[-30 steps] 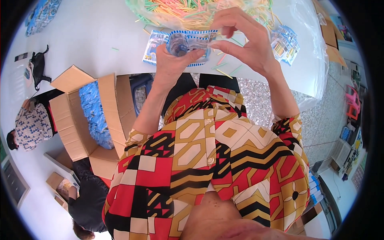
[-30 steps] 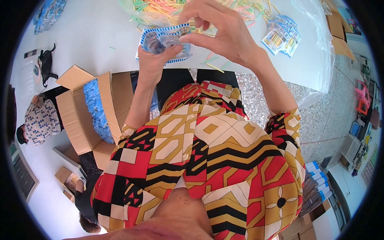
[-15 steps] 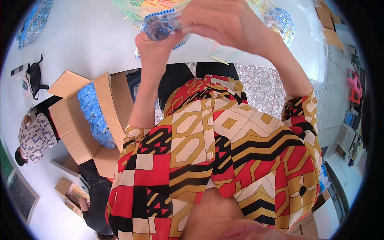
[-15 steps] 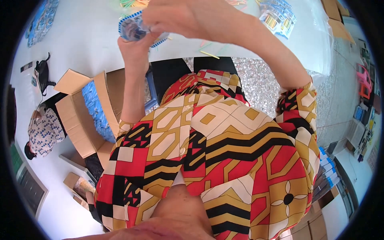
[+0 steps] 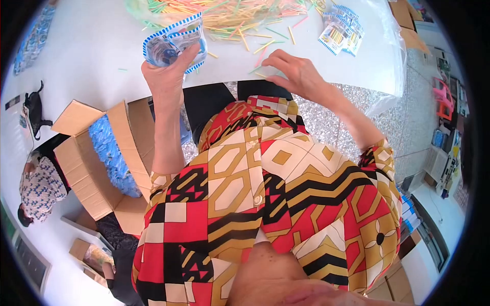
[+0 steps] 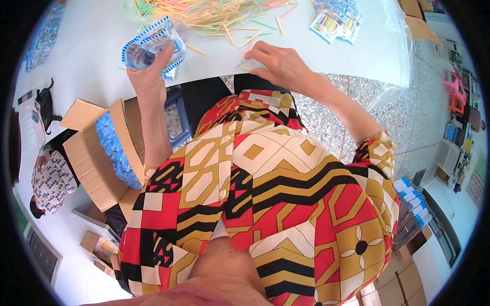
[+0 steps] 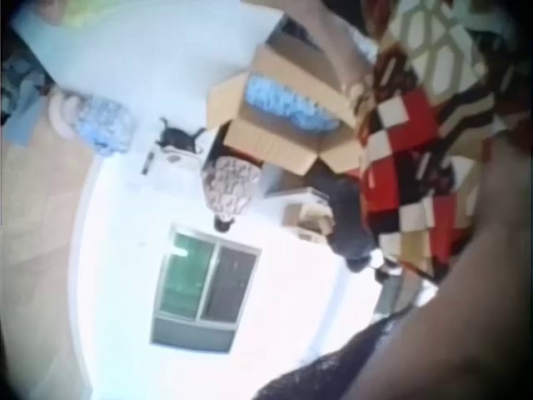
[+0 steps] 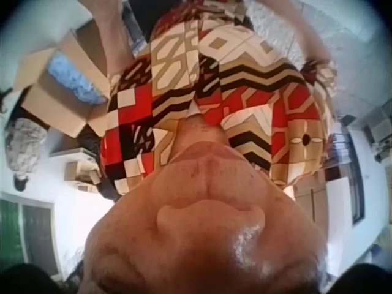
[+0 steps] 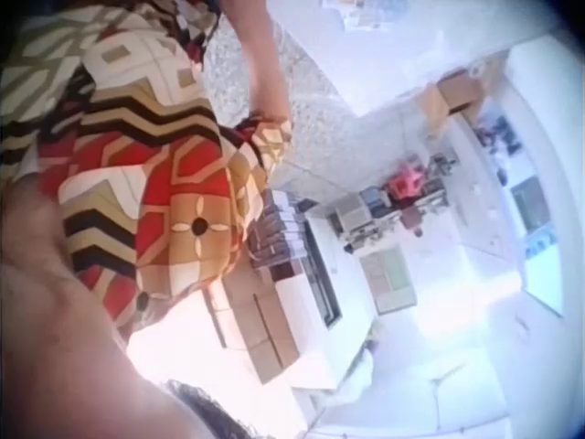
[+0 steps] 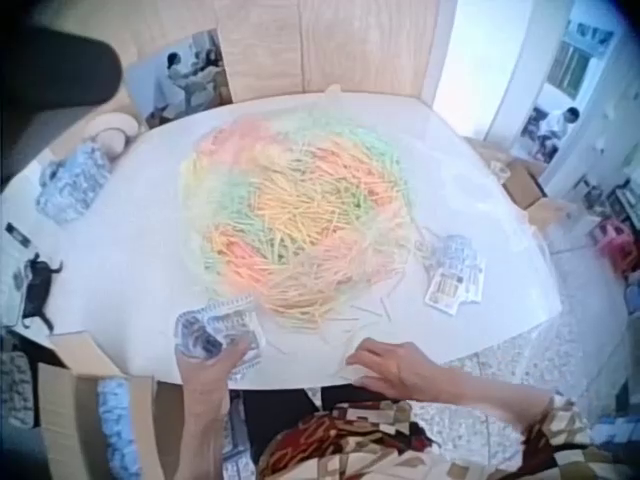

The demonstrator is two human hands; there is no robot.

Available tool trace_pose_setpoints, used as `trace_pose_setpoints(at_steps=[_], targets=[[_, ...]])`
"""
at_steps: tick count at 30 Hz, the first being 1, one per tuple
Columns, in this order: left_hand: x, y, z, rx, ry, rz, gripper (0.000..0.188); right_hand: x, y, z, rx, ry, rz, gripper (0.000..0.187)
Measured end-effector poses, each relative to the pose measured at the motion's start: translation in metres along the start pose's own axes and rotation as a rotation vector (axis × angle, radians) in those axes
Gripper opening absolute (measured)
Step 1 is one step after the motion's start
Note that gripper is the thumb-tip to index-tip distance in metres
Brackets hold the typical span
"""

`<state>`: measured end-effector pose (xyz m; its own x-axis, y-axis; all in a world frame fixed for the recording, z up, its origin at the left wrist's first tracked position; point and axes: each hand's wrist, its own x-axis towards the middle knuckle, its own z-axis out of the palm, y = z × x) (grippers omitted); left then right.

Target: Packing small yellow plastic components into blue mesh bags at a factory station.

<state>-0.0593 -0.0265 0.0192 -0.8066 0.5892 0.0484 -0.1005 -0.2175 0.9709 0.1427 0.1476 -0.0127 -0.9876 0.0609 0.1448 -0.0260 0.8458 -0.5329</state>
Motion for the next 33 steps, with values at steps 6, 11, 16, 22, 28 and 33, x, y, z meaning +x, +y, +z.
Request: trace_pose_setpoints(at_steps=[6,11,16,22,28,33], targets=[[-0.004,0.0,-0.001,-0.015,-0.009,-0.02,0.032,-0.005,0.01,0.024,-0.011,-0.008,0.039,0.024],[-0.007,0.0,-0.003,-0.007,0.005,-0.03,0.033,-0.002,0.018,0.021,0.04,-0.033,-0.048,0.019],[-0.007,0.0,-0.002,-0.009,-0.008,-0.029,0.033,0.007,0.026,0.017,-0.097,0.048,-0.108,0.01],[-0.007,0.0,0.0,-0.001,0.009,-0.048,0.034,0.018,0.061,0.016,-0.26,0.233,-0.071,0.015],[-0.008,-0.001,0.001,0.012,-0.001,-0.061,0.034,0.032,0.059,-0.004,-0.275,0.279,0.106,0.029],[-0.009,-0.002,0.005,-0.005,-0.013,-0.063,0.034,0.037,0.065,-0.014,-0.255,0.277,-0.019,0.022]])
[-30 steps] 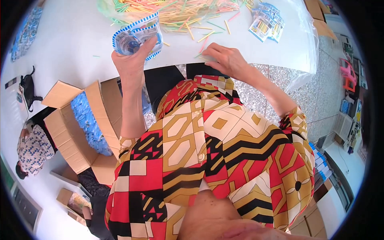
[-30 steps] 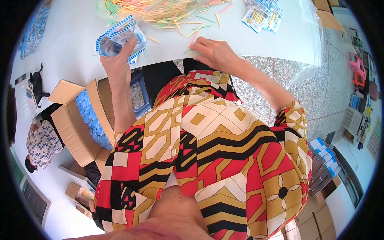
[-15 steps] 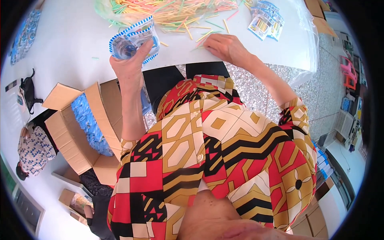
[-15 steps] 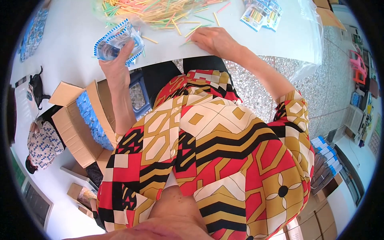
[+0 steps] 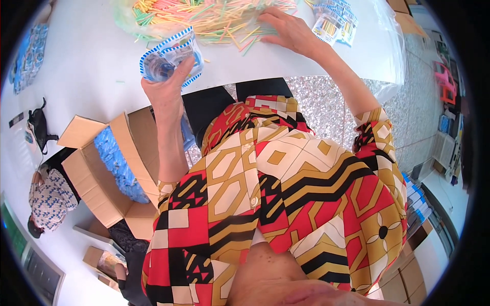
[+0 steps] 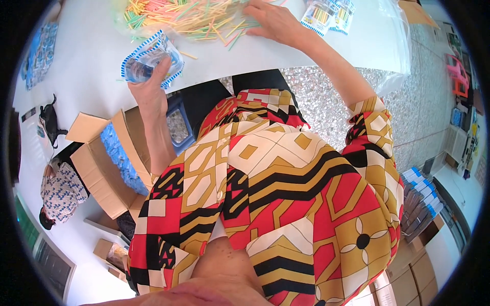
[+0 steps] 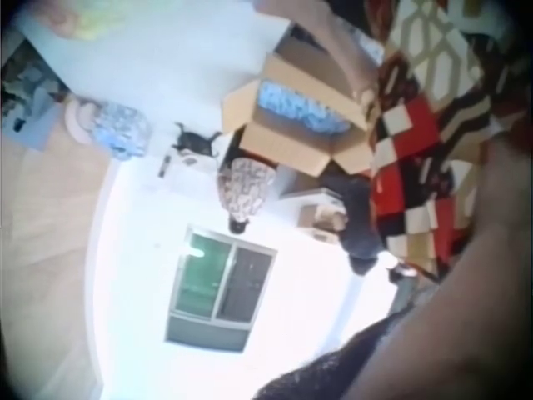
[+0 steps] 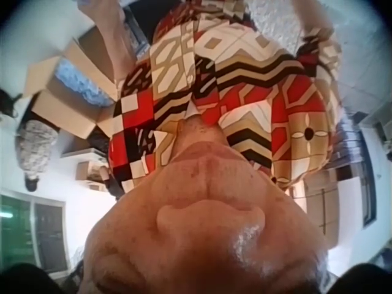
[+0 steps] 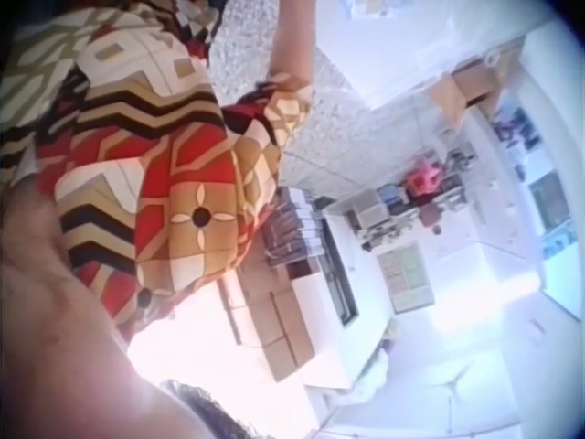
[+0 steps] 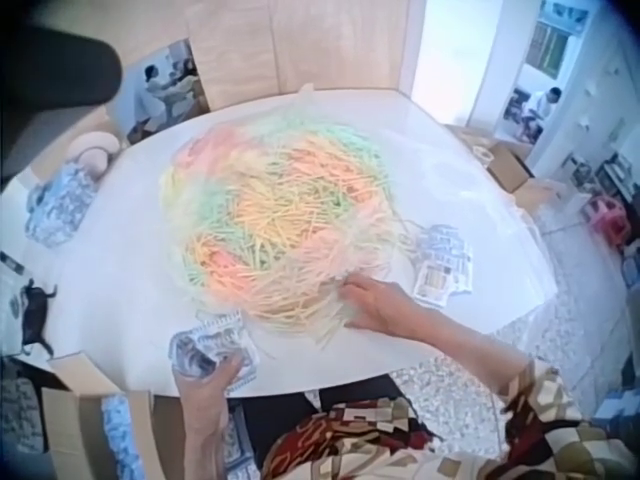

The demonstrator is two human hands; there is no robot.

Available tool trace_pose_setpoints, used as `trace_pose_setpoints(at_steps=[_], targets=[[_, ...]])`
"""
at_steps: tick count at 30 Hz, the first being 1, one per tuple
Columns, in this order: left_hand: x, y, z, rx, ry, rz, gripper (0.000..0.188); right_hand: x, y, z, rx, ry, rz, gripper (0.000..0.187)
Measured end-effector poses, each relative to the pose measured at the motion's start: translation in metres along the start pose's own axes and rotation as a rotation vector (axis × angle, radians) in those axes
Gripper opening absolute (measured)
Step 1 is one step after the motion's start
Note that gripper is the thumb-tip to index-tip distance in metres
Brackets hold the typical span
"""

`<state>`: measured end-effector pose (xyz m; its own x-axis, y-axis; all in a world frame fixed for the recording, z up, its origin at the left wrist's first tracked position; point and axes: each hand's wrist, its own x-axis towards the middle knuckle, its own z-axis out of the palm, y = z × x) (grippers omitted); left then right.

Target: Packing small yellow plastic components into blue mesh bags at a factory station.

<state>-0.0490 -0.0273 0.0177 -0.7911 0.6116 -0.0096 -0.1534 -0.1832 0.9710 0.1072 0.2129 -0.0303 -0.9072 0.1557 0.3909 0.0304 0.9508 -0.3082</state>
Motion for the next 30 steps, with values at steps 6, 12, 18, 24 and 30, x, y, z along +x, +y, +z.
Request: trace_pose_setpoints(at_steps=[6,12,18,24,30], targets=[[-0.001,-0.003,-0.003,0.003,-0.016,-0.017,0.034,0.0,-0.002,0.004,-0.038,-0.345,0.092,0.031],[0.0,-0.005,0.0,-0.001,-0.049,-0.017,0.033,0.012,-0.015,0.018,-0.196,-0.428,0.009,0.026],[-0.002,-0.004,0.005,0.007,-0.045,-0.009,0.035,0.021,-0.039,0.024,-0.315,-0.467,-0.056,0.027],[-0.004,-0.004,0.003,0.041,0.01,-0.032,0.034,0.016,-0.047,0.031,-0.322,-0.41,0.015,0.033],[-0.005,-0.002,0.003,0.009,-0.018,-0.042,0.034,0.006,-0.042,0.022,-0.385,-0.451,0.001,0.032]])
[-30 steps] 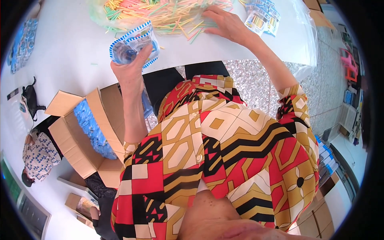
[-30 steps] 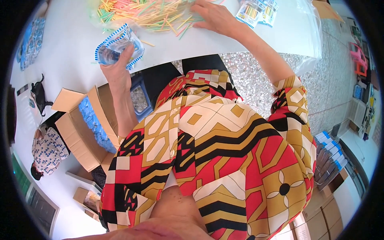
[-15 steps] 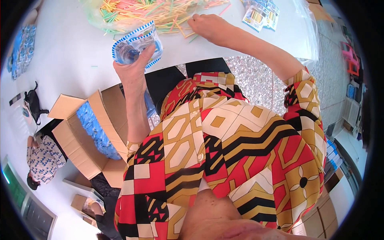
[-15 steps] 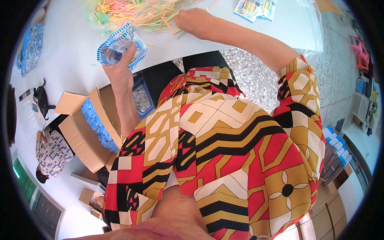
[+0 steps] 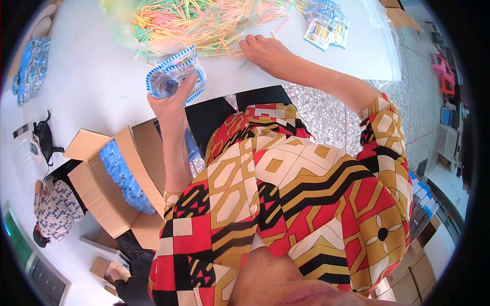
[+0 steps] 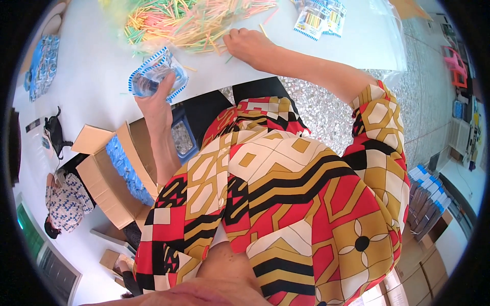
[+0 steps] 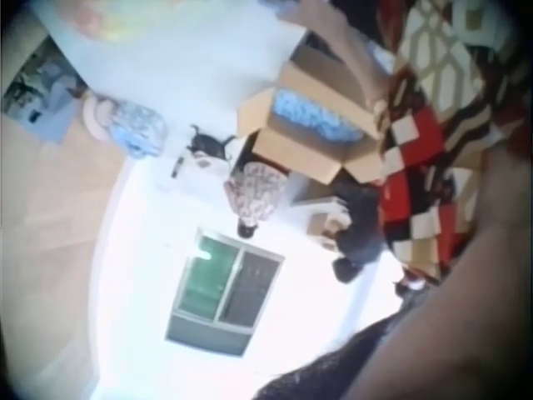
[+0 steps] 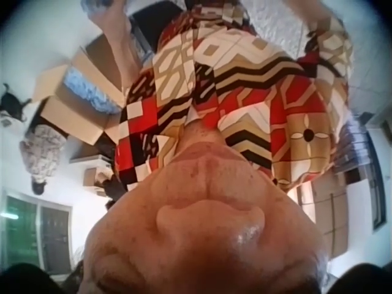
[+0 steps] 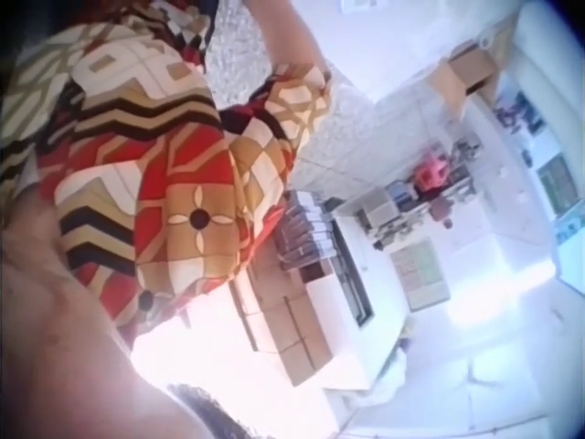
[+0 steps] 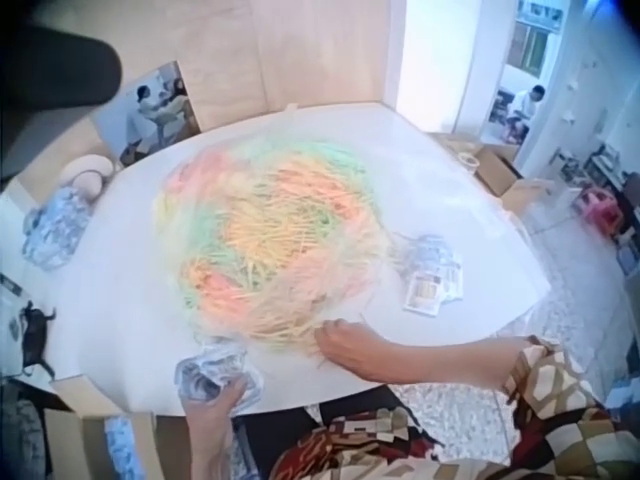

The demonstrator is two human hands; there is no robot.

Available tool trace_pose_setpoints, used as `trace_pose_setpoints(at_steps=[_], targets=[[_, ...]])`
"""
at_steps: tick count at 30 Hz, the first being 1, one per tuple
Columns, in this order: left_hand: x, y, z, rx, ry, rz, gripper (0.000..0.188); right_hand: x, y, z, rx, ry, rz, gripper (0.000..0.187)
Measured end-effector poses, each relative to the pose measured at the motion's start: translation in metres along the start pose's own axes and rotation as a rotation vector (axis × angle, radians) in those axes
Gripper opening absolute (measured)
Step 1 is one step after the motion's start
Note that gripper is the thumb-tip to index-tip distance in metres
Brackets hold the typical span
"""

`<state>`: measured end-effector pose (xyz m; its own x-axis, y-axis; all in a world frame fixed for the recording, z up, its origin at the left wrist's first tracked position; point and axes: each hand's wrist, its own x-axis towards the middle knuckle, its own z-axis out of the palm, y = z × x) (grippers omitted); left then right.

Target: Packing small yellow plastic components into blue mesh bags at a factory station.

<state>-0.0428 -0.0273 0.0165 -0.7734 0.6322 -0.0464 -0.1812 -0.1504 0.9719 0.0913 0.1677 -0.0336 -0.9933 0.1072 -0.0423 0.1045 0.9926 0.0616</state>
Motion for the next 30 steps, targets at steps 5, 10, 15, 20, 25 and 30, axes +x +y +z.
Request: trace_pose_setpoints(at_steps=[5,10,15,20,25,30], targets=[[0.002,-0.004,0.002,-0.015,-0.018,0.014,0.034,-0.002,0.012,0.009,0.037,0.031,0.03,0.024],[0.001,-0.002,0.004,-0.022,-0.028,0.009,0.033,-0.007,0.044,0.013,0.341,0.199,0.085,0.011],[0.0,-0.003,0.005,-0.003,-0.059,-0.018,0.032,-0.027,0.063,-0.011,1.055,0.256,0.353,0.018],[0.0,-0.006,0.014,0.008,-0.103,-0.019,0.031,-0.036,0.057,0.021,0.922,0.271,0.368,0.017],[0.0,-0.007,0.018,-0.031,-0.174,-0.001,0.029,-0.04,0.058,0.019,0.926,0.296,0.397,0.016],[-0.003,-0.01,0.023,0.004,-0.192,-0.028,0.026,-0.038,0.056,0.021,1.04,0.284,0.442,0.015]])
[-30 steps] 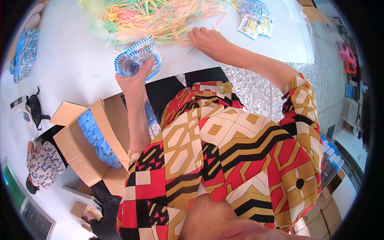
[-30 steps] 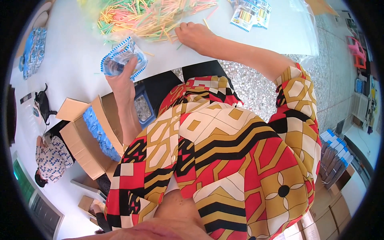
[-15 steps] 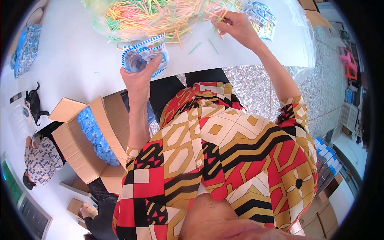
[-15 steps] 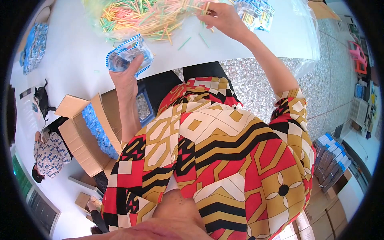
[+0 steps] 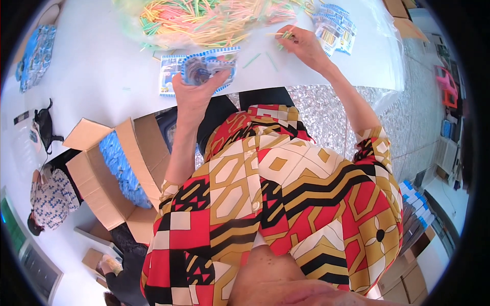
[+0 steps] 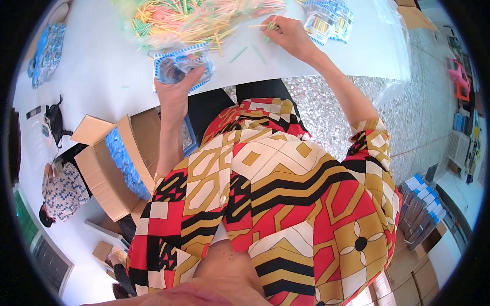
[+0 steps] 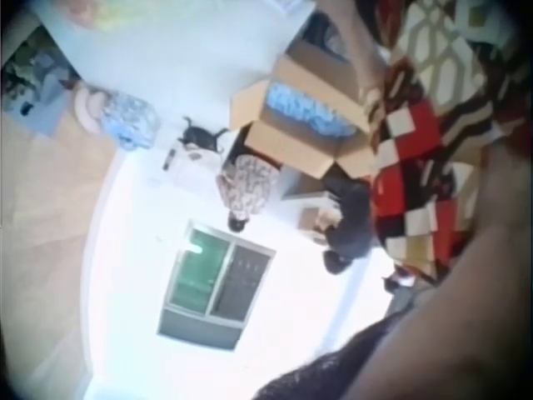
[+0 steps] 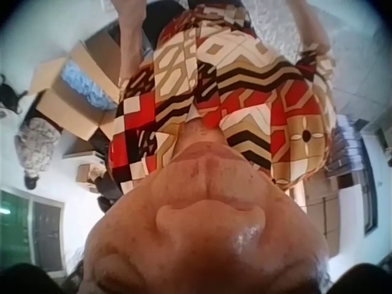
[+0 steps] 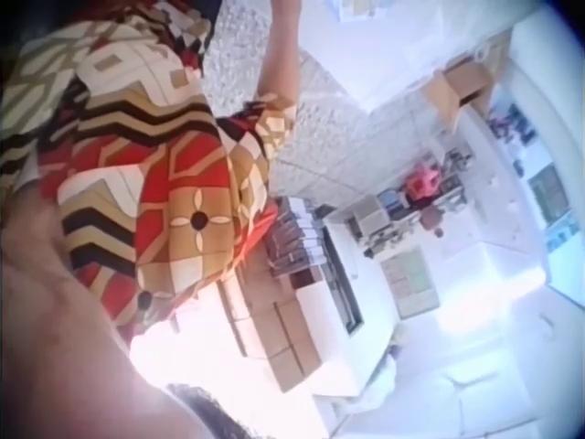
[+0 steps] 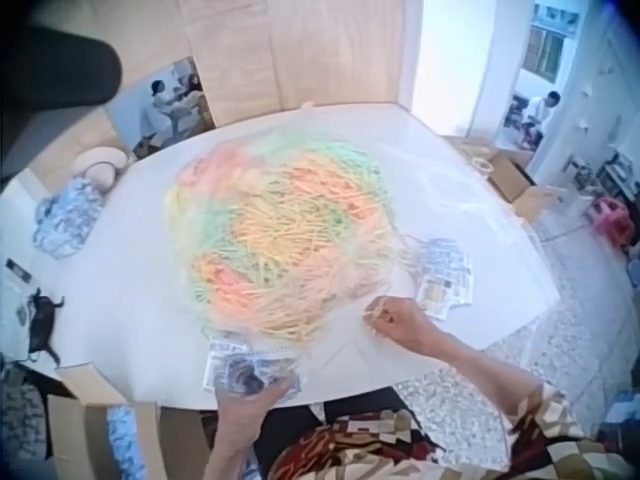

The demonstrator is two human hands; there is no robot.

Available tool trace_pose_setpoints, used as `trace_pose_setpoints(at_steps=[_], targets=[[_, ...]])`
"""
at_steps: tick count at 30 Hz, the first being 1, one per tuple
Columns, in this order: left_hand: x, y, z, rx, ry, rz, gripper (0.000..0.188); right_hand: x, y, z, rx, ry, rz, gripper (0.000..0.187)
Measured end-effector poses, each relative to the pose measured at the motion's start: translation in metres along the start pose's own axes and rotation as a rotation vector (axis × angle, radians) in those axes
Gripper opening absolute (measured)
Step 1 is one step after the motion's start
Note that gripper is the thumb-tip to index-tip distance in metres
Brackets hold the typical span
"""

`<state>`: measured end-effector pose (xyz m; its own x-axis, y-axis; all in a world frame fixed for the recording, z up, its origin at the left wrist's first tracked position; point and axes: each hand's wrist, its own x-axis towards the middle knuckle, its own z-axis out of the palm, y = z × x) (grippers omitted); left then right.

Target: Packing small yellow plastic components into blue mesh bags at a factory station.

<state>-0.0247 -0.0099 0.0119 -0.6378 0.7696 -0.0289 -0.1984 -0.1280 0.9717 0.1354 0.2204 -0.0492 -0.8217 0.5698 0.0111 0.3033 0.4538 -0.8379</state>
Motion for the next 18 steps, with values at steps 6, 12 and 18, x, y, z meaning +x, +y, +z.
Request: trace_pose_setpoints(at_steps=[6,12,18], targets=[[0.0,0.0,0.005,0.067,-0.031,-0.006,0.018,0.006,-0.074,-0.03,0.41,-0.032,-0.166,0.015],[-0.002,-0.003,0.007,0.074,-0.075,-0.013,0.018,-0.002,-0.165,-0.036,0.594,-0.238,-0.137,0.012],[-0.002,-0.002,0.007,0.072,-0.086,-0.018,0.017,-0.001,-0.147,-0.011,0.282,-0.271,-0.343,0.013]])
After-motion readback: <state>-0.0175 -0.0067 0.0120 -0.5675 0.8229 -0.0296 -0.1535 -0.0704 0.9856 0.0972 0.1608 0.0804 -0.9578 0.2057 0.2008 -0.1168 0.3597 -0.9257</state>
